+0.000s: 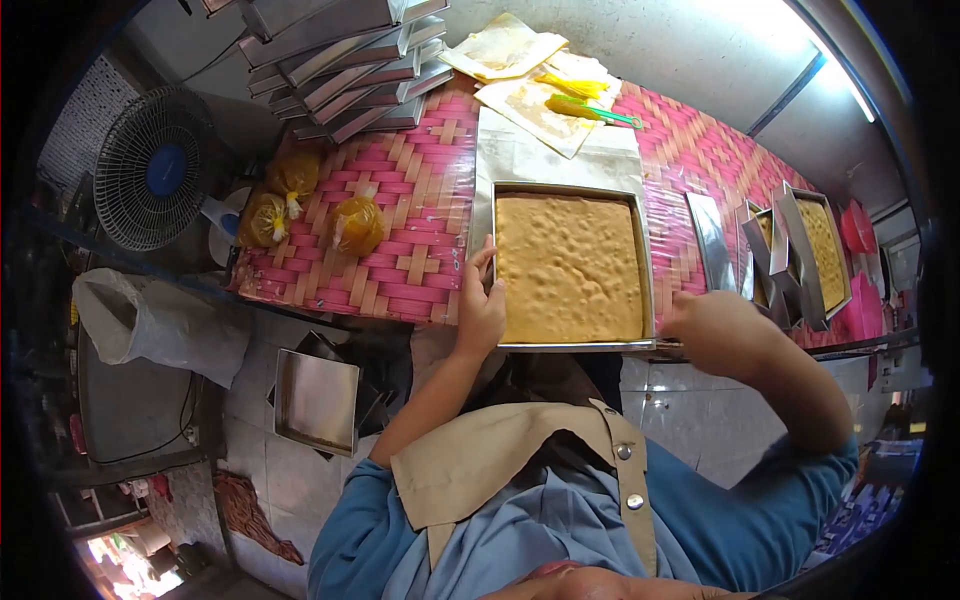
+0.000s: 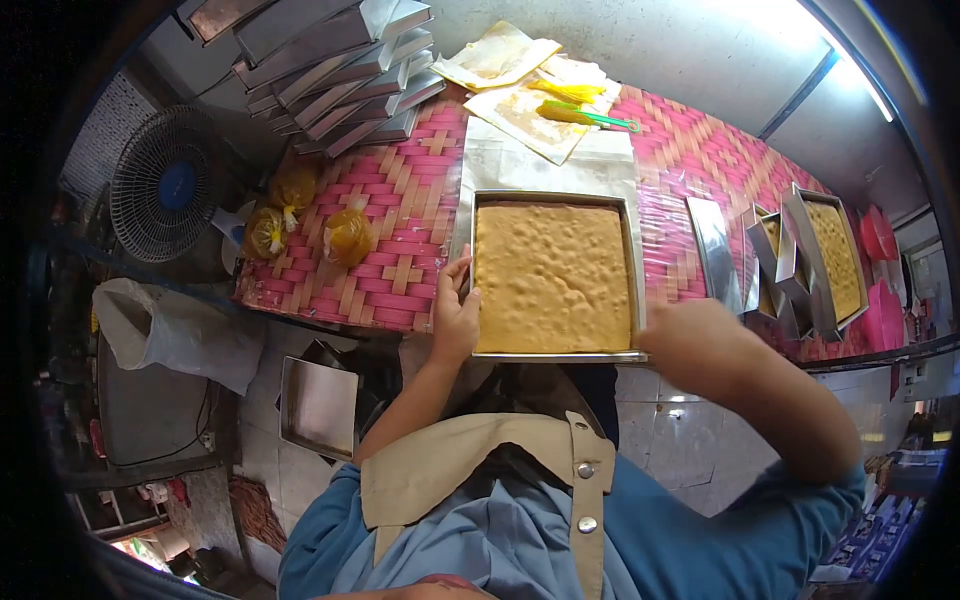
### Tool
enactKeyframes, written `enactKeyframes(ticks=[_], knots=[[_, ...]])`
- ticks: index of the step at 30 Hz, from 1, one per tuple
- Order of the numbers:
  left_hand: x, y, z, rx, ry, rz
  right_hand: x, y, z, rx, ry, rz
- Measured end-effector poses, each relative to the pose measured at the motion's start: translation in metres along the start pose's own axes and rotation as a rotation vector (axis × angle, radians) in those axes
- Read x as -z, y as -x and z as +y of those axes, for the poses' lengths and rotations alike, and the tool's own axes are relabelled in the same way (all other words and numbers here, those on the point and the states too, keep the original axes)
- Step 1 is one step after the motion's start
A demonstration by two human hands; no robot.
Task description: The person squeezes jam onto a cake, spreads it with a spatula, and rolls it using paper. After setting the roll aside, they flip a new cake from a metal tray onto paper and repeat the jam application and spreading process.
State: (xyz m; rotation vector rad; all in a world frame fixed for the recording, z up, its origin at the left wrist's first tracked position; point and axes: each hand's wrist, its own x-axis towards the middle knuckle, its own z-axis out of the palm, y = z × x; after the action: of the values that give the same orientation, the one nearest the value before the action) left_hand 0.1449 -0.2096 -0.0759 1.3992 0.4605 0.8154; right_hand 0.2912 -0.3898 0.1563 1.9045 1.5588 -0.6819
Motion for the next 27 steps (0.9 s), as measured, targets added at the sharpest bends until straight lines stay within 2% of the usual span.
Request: enactKeyframes(ticks=[4, 6, 8, 10, 14, 16, 17, 19, 20, 21, 24, 27], knots=[[0.001, 0.000, -0.003, 0.017, 0.028, 0.011, 0.008, 0.018, 0.009, -0.106, 0.072, -0.011], [0.007, -0.002, -0.007, 0.170, 0.387, 0.051, 0.044, 0.019, -0.008, -0.097, 0.012, -0.031], [0.010, 0.003, -0.001, 0.238, 0.409, 0.033, 0.047, 0.004, -0.017, 0.116, 0.039, 0.213], [0.009, 0.009, -0.004, 0.244, 0.604, 0.003, 0.058, -0.023, -0.036, 0.303, 0.157, 0.341], [0.001, 0.020, 0.018, 0.228, 0.503, -0.024, 0.088, -0.076, -0.084, 0.476, 0.388, 0.070], [0.005, 0.028, 0.007, -0.043, 0.305, -0.124, 0.085, -0.101, -0.101, 0.479, 0.337, 0.309], [0.006, 0.031, -0.004, 0.116, 0.315, -0.026, 0.091, -0.112, -0.100, 0.482, 0.339, 0.311], [-0.002, 0.024, 0.006, 0.133, 0.358, 0.037, 0.121, -0.135, -0.088, 0.506, 0.402, 0.143], [-0.004, 0.020, 0.010, 0.147, 0.402, 0.095, 0.131, -0.145, -0.086, 0.452, 0.424, 0.126], [-0.004, 0.020, 0.006, 0.248, 0.348, 0.044, 0.140, -0.154, -0.081, 0.398, 0.446, 0.109], [0.000, 0.020, -0.003, 0.180, 0.169, -0.057, 0.165, -0.172, -0.061, 0.205, 0.417, 0.147], [0.004, 0.017, -0.007, 0.198, 0.109, -0.079, 0.169, -0.178, -0.045, 0.174, 0.398, 0.171]])
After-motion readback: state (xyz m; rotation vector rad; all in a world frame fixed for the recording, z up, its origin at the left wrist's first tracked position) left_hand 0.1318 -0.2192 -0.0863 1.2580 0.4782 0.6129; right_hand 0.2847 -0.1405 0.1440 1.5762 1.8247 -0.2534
